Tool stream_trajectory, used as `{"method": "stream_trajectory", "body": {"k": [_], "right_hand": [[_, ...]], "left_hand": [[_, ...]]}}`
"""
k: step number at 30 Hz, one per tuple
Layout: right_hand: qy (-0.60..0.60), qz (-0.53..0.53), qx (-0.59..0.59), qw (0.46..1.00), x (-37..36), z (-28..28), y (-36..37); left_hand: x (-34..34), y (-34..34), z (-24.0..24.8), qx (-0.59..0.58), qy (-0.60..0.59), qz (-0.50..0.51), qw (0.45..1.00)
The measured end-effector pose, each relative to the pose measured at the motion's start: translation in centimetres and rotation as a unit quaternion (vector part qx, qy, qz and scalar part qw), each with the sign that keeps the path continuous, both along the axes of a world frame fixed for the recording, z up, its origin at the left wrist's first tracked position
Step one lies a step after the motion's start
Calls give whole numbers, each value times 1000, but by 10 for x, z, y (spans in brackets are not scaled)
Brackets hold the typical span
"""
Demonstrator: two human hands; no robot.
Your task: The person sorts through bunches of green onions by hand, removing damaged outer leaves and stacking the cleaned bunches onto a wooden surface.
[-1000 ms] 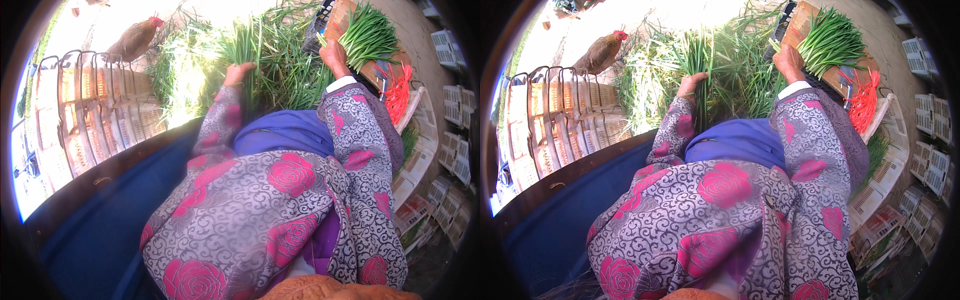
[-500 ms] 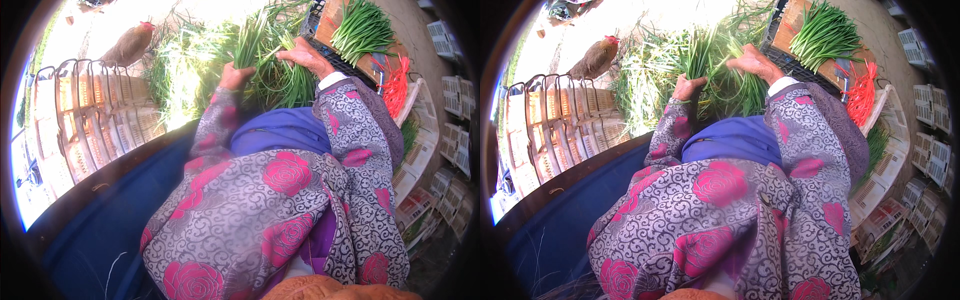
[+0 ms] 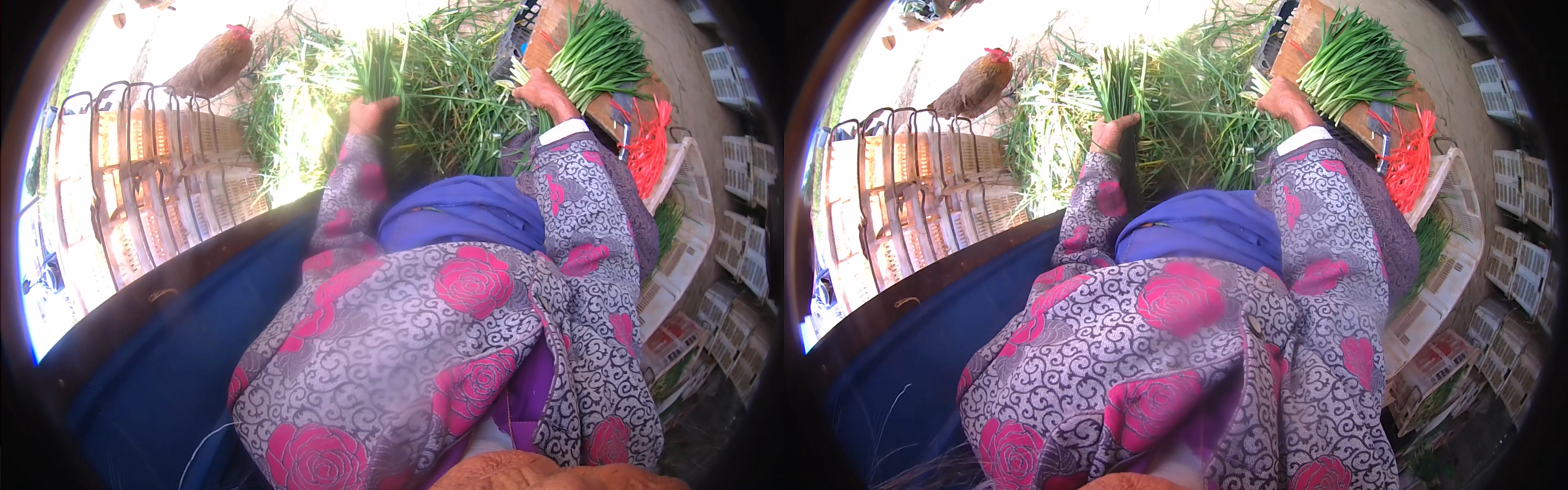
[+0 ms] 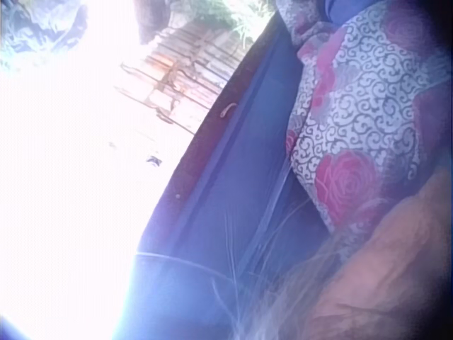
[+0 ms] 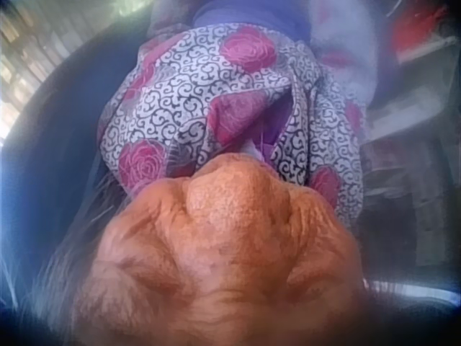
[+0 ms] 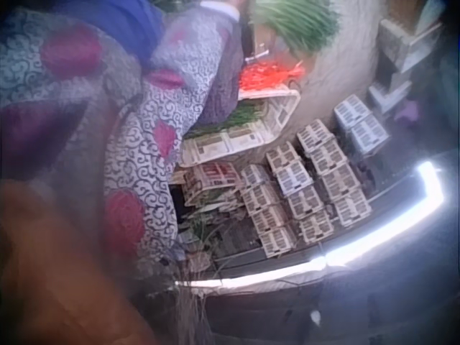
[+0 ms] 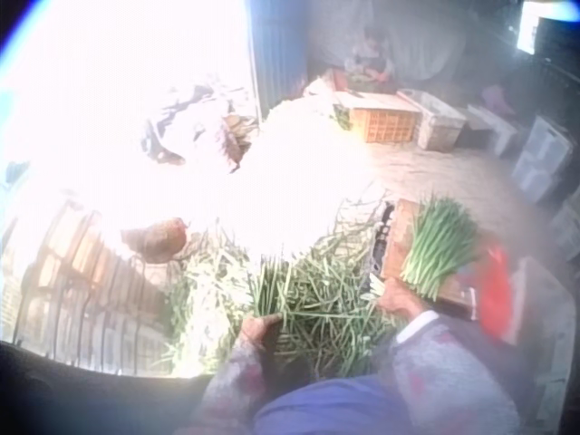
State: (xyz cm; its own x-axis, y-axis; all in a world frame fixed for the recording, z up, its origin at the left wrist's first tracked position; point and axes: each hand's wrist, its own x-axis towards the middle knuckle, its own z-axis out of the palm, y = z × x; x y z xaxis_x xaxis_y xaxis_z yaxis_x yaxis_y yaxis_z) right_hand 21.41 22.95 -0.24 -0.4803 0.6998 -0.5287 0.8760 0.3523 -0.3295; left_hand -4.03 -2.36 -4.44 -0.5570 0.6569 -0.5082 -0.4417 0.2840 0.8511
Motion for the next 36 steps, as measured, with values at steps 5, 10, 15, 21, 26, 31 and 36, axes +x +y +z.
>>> {"method": "stream_trajectory", "body": {"k": [5,10,15,21,26,31,36], "right_hand": [[-28,15,95,995,18,-24,19],[209,-38,-86,974,6,-5,-14],[404,-91,-210,886,-37,34,-68],[512,-150,-284,797,-47,43,-76],[465,-149,-213,846,-36,36,-65],[392,-99,-116,907,-54,38,-87],[389,-88,-157,903,-50,16,-78]], "left_hand": [[-53,-22,-32,-45,160,-48,985],[-36,-5,13,48,-164,-18,985],[16,9,11,71,-205,-179,960],[34,12,37,56,-191,-159,967],[30,13,21,40,-241,-131,961],[50,19,21,60,-187,-103,975],[57,25,17,86,-158,-79,980]]}}
